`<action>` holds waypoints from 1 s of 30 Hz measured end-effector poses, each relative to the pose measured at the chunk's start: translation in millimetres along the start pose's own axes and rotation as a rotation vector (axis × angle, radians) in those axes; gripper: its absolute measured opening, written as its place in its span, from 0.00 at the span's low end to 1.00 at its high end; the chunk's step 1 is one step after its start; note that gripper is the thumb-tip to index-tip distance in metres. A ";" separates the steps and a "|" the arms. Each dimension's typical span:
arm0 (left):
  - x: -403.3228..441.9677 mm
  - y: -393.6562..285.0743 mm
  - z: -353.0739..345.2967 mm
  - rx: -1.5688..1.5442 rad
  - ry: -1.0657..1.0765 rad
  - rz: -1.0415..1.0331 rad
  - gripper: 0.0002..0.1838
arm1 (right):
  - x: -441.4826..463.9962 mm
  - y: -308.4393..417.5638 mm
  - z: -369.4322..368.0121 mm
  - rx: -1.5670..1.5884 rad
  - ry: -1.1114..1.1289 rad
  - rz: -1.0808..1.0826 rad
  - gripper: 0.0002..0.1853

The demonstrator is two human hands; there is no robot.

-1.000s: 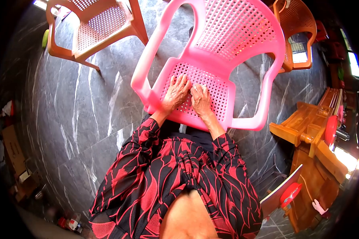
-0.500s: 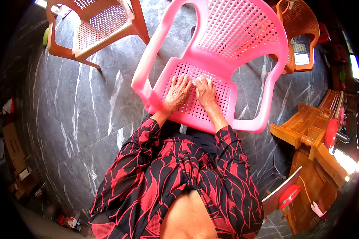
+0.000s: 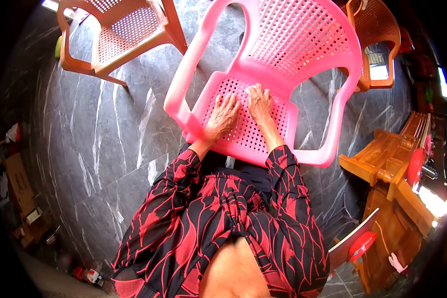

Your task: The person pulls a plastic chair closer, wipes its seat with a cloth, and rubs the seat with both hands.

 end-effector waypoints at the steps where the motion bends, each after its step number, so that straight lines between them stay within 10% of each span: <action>1: -0.5 -0.1 -1.3 -0.001 0.002 -0.003 0.24 | 0.1 -2.8 -2.8 -0.012 -0.004 -0.022 0.11; 30: -0.3 10.0 -24.9 0.019 0.103 0.029 0.25 | -46.9 32.0 4.7 0.157 -0.025 0.045 0.17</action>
Point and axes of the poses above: each hand's wrist, its own x-axis towards the middle knuckle, its own z-axis out of the back of the hand, y = z × x, the point moved 10 cm from there along x, towards the middle knuckle, and after that the axes turned 10 degrees about z, right-handed, at the moved point
